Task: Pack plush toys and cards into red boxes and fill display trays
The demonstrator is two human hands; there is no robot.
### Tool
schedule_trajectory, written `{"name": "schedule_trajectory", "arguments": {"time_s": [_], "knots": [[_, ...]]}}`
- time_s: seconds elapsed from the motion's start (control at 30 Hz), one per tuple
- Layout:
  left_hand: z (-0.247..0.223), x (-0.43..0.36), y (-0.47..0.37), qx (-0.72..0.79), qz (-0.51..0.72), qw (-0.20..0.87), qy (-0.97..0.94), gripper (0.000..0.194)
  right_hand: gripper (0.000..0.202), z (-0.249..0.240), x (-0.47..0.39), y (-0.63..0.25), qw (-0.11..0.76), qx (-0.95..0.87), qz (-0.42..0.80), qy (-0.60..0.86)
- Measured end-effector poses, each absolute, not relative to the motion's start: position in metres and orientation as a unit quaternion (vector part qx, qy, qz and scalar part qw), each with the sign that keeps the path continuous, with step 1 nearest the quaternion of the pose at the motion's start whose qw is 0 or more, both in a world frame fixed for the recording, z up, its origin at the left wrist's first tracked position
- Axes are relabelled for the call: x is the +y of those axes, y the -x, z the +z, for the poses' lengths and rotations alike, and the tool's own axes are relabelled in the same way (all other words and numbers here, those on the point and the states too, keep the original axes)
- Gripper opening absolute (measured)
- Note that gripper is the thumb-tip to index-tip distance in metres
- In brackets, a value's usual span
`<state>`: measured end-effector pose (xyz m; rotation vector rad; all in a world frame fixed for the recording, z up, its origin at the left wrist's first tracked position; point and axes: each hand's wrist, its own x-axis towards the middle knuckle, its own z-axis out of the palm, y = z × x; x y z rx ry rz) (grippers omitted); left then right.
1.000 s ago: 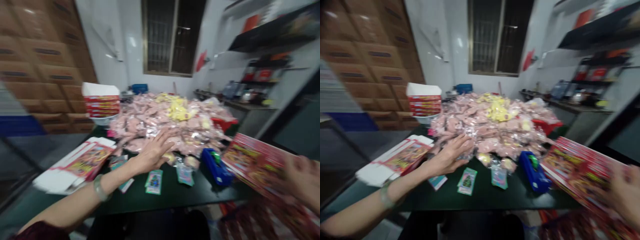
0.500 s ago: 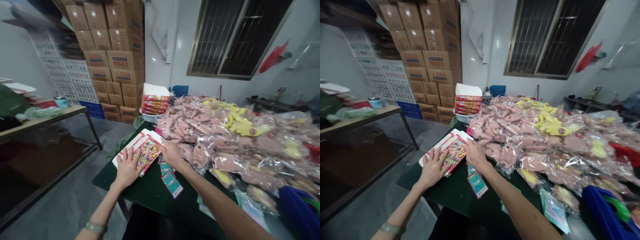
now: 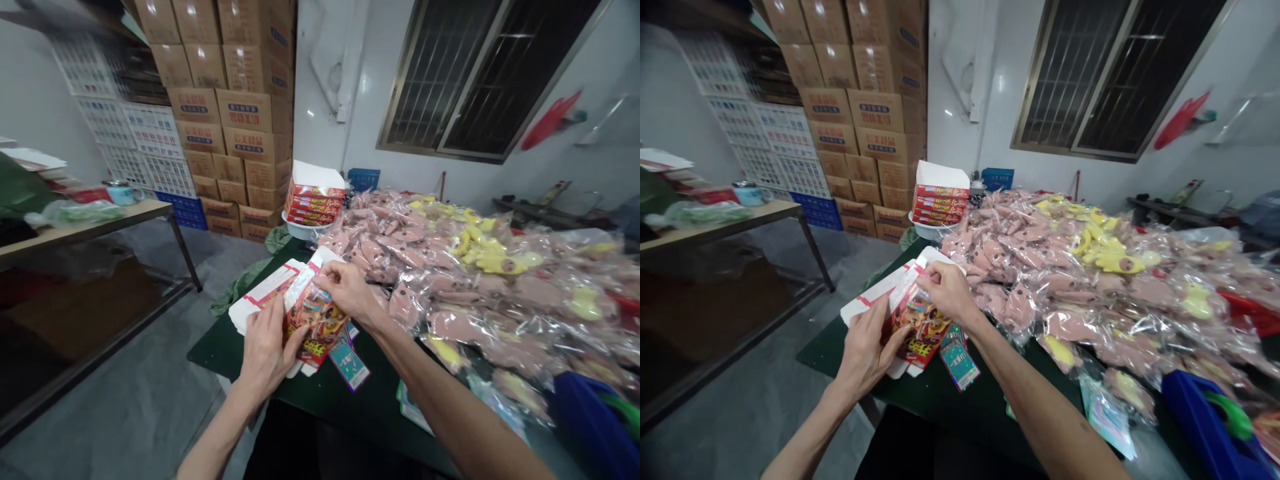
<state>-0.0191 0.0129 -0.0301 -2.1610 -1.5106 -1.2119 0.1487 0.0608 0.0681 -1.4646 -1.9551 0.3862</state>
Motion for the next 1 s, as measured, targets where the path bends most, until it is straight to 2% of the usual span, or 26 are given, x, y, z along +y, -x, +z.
{"name": "schedule_trajectory", "arguments": {"time_s": [0.1,0.17,0.27,0.33,0.4,0.47,0.53,0.6,0.7,0.8,0.87,1.0], "knots": [[-0.025,-0.008,-0.009,-0.430,-0.511,0.035,0.743,0.052,0.014,0.077,0.013,-0.174,0.403,-0.771,0.208,0.447],[-0.022,-0.025,-0.029,-0.393,-0.534,-0.085,0.744,0.040,0.015,0.081,-0.013,-0.190,0.442,-0.778,0.211,0.393],[-0.019,-0.045,-0.055,-0.359,-0.499,-0.324,0.719,0.028,0.014,0.082,-0.033,-0.209,0.448,-0.787,0.172,0.387],[-0.020,-0.053,-0.068,-0.350,-0.478,-0.463,0.659,0.029,0.013,0.079,-0.038,-0.218,0.453,-0.784,0.146,0.397],[-0.024,-0.054,-0.076,-0.352,-0.475,-0.563,0.577,0.031,0.009,0.074,-0.043,-0.226,0.477,-0.769,0.088,0.416],[-0.030,-0.049,-0.079,-0.354,-0.486,-0.618,0.506,0.033,0.005,0.064,-0.053,-0.234,0.519,-0.732,-0.012,0.440],[-0.037,-0.043,-0.079,-0.359,-0.512,-0.627,0.463,0.036,0.016,0.048,-0.068,-0.241,0.566,-0.670,-0.099,0.469],[-0.042,-0.035,-0.078,-0.369,-0.537,-0.605,0.457,0.037,0.019,0.027,-0.081,-0.249,0.598,-0.611,-0.114,0.506],[-0.049,-0.026,-0.080,-0.375,-0.543,-0.556,0.506,0.038,0.021,-0.009,-0.083,-0.257,0.604,-0.571,-0.002,0.555],[-0.054,-0.020,-0.082,-0.381,-0.531,-0.525,0.545,0.040,0.026,-0.033,-0.071,-0.259,0.612,-0.562,0.118,0.543],[-0.055,-0.020,-0.080,-0.387,-0.526,-0.511,0.559,0.037,0.031,-0.038,-0.065,-0.260,0.624,-0.568,0.150,0.515],[-0.059,-0.031,-0.063,-0.398,-0.503,-0.420,0.642,0.023,0.058,-0.033,-0.072,-0.263,0.587,-0.639,0.156,0.472]]}}
